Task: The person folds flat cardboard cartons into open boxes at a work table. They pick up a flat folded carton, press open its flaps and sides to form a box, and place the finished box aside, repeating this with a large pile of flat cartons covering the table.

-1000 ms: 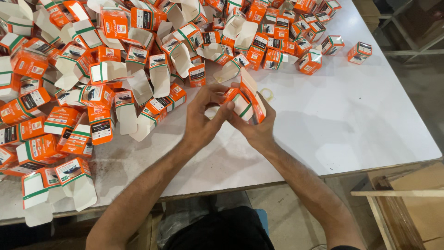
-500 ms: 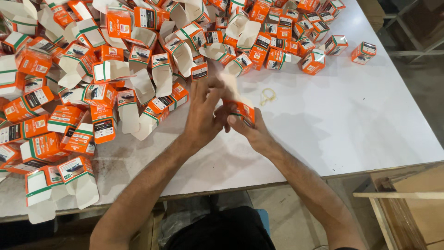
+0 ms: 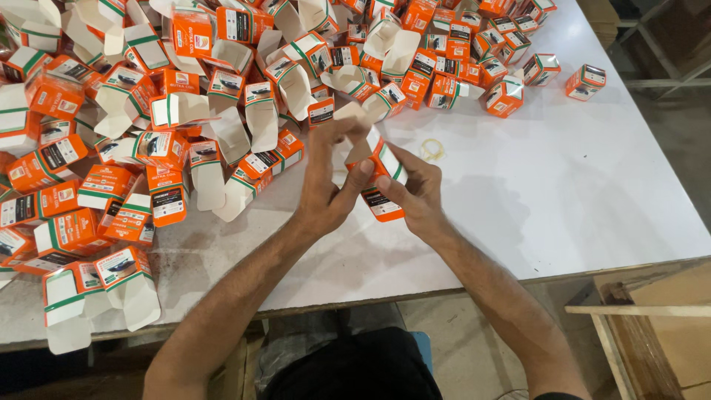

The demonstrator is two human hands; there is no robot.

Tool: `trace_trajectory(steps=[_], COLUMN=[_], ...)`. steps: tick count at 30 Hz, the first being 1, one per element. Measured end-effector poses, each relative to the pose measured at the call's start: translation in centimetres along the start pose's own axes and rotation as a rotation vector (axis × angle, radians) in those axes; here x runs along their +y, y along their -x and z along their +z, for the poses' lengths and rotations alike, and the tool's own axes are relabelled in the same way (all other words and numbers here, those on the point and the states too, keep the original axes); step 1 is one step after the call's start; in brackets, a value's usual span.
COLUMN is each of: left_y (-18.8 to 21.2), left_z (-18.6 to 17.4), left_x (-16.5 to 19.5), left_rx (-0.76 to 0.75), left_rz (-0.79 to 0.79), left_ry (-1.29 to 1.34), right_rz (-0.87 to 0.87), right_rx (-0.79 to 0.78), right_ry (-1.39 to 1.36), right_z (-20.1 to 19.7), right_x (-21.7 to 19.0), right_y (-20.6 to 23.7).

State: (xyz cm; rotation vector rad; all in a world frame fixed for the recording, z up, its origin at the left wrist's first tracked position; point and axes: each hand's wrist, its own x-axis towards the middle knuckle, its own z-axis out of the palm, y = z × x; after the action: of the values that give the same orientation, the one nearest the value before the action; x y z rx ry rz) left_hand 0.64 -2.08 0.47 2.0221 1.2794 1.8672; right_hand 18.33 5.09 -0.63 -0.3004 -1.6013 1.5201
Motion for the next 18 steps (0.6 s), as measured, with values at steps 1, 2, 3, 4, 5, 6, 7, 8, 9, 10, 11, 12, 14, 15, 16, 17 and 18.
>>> trace_trajectory(steps=[1, 2, 3, 4, 5, 6, 7, 8, 9, 10, 11, 12, 14, 15, 16, 17, 18], left_y=[0.2, 0.7, 1.0, 1.3, 1.3, 1.2, 1.1, 0.8, 0.6, 0.3, 0.0, -0.3, -0.6, -0.5, -0.5, -0.5, -0.3], left_z=[0.2, 0.3, 0.6, 0.8, 1.0, 1.2, 1.4, 1.5, 1.6, 1.6, 1.2, 0.9, 0.6, 0.6, 0.5, 0.6, 0.7], left_x=[-0.5, -0.9, -1.4, -1.9, -2.4, -2.8, -2.8, -2.8, -2.5, -2.0, -1.4, -0.9, 0.1, 0.5, 0.7, 0.7, 0.6], left_rx=[0.088, 0.019, -0.053, -0.127, -0.099, -0.067, -0.018, 0.033, 0.098, 0.16, 0.145, 0.133, 0.104, 0.078, 0.054, 0.039, 0.024], left_rz=[0.055, -0.053, -0.157, -0.263, -0.315, -0.364, -0.391, -0.414, -0.413, -0.413, -0.437, -0.458, -0.429, -0.381, -0.328, -0.278, -0.232], left_ry=[-0.159, -0.017, 0.125, 0.269, 0.398, 0.527, 0.61, 0.692, 0.726, 0.76, 0.81, 0.862, 0.884, 0.853, 0.822, 0.762, 0.701], right_rz=[-0.042, -0.086, -0.133, -0.184, -0.231, -0.281, -0.354, -0.427, -0.503, -0.508, -0.511, -0.515, -0.32, -0.219, -0.18, -0.143, -0.102], right_rx=[0.019, 0.04, 0.061, 0.038, 0.016, -0.01, 0.005, 0.021, 0.038, 0.022, 0.008, -0.01, -0.013, -0.011, 0.007, 0.02, 0.034], right_ry=[0.051, 0.1, 0.15, 0.232, 0.315, 0.4, 0.515, 0.628, 0.74, 0.729, 0.72, 0.715, 0.376, 0.203, 0.174, 0.145, 0.115], right_z=[0.1, 0.3, 0.4, 0.5, 0.6, 0.6, 0.8, 0.9, 1.0, 1.1, 1.1, 1.0, 0.8, 0.7, 0.6, 0.4, 0.3], right_x=[0.0, -0.1, -0.2, -0.3, -0.5, -0.6, -0.7, -0.8, -0.8, -0.7, -0.7, -0.6, -0.4, -0.2, -0.2, -0.1, -0.1], right_y=[0.1, 0.3, 0.3, 0.3, 0.4, 0.4, 0.3, 0.3, 0.3, 0.3, 0.3, 0.3, 0.4, 0.5, 0.5, 0.5, 0.5])
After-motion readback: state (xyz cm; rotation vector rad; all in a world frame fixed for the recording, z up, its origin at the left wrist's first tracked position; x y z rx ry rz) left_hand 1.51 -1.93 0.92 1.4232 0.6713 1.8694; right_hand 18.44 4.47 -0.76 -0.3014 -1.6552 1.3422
